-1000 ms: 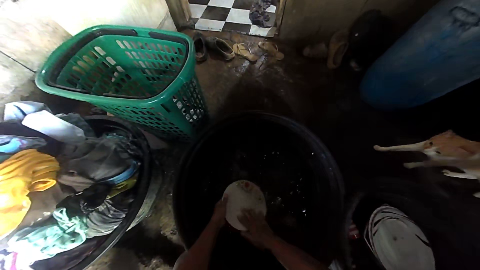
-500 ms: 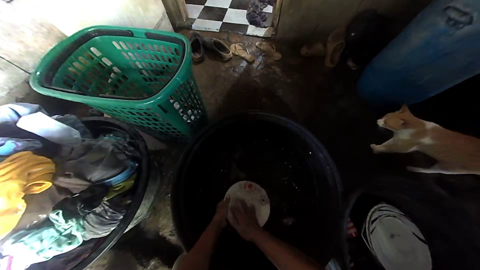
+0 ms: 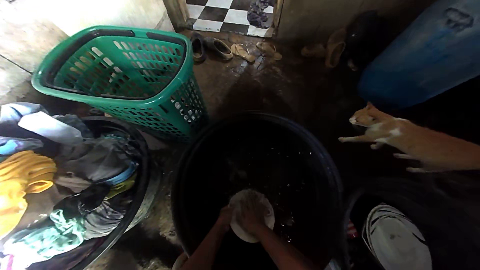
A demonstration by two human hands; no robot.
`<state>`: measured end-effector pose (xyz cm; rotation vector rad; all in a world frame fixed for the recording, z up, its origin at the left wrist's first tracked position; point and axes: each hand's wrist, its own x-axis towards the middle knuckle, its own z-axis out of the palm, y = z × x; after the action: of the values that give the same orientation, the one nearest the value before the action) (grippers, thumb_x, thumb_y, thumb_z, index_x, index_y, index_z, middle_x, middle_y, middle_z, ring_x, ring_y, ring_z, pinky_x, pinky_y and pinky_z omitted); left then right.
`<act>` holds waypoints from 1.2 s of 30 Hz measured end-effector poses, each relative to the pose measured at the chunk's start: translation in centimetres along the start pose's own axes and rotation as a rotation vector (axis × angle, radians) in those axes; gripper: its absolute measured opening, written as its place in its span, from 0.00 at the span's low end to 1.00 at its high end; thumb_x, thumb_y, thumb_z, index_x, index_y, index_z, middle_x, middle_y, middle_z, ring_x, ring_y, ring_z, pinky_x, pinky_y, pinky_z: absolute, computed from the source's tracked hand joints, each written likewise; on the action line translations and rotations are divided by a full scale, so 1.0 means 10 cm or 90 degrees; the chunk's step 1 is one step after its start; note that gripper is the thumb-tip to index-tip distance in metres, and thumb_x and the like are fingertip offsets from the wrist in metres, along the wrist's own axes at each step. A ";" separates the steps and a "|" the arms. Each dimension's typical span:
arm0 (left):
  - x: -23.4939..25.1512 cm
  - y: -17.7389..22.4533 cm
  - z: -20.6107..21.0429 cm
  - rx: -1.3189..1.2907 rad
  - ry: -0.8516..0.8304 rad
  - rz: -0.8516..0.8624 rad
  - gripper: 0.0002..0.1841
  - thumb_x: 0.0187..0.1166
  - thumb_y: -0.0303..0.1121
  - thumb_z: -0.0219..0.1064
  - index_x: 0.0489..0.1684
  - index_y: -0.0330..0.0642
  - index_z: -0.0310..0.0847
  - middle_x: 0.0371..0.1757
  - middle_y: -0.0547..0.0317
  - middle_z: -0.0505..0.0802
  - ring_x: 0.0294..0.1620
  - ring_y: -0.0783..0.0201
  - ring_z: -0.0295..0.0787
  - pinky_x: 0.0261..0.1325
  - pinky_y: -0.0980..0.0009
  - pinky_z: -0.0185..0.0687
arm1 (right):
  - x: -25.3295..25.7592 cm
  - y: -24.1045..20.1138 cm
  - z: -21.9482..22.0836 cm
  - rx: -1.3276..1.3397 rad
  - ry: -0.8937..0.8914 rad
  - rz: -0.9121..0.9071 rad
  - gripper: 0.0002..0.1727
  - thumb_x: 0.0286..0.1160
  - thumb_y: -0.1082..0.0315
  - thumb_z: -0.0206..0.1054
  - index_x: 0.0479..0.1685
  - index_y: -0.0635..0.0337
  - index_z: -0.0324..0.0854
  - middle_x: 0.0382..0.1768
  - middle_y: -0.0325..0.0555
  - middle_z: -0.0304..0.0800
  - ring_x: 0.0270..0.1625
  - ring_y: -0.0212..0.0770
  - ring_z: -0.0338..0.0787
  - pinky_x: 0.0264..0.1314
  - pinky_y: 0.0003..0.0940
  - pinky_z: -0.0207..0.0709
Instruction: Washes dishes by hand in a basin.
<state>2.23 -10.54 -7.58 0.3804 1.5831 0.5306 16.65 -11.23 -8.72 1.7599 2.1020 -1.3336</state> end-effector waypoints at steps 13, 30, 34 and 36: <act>0.04 0.10 -0.24 -0.012 -0.007 -0.029 0.26 0.93 0.46 0.52 0.75 0.31 0.71 0.59 0.35 0.88 0.56 0.49 0.89 0.61 0.50 0.85 | -0.08 0.36 -0.42 0.663 0.090 0.322 0.34 0.80 0.63 0.72 0.83 0.65 0.66 0.71 0.66 0.80 0.69 0.55 0.84 0.71 0.50 0.78; -0.21 0.70 -0.56 0.873 -0.100 0.204 0.26 0.92 0.47 0.55 0.79 0.38 0.75 0.73 0.33 0.84 0.77 0.35 0.78 0.79 0.36 0.68 | -2.03 0.48 -2.62 -0.239 0.327 -0.035 0.23 0.85 0.74 0.56 0.77 0.58 0.80 0.62 0.64 0.91 0.64 0.67 0.90 0.64 0.63 0.82; -0.32 0.74 -0.82 0.876 -0.067 0.197 0.25 0.91 0.46 0.56 0.76 0.38 0.77 0.71 0.32 0.85 0.75 0.34 0.80 0.77 0.34 0.69 | -2.69 1.16 -2.63 0.088 0.544 0.352 0.27 0.93 0.61 0.53 0.81 0.73 0.69 0.68 0.76 0.82 0.73 0.69 0.82 0.79 0.61 0.70; -0.40 0.76 -0.92 0.878 -0.053 0.183 0.25 0.91 0.46 0.57 0.77 0.36 0.76 0.72 0.32 0.84 0.77 0.33 0.78 0.78 0.33 0.68 | -2.93 1.58 -2.42 0.289 0.670 0.469 0.29 0.90 0.63 0.58 0.83 0.75 0.65 0.75 0.78 0.75 0.79 0.68 0.76 0.84 0.59 0.65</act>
<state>-7.16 -7.34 0.19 1.6386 1.6098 -0.4679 50.20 -18.16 14.07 3.4695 1.0345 -0.7180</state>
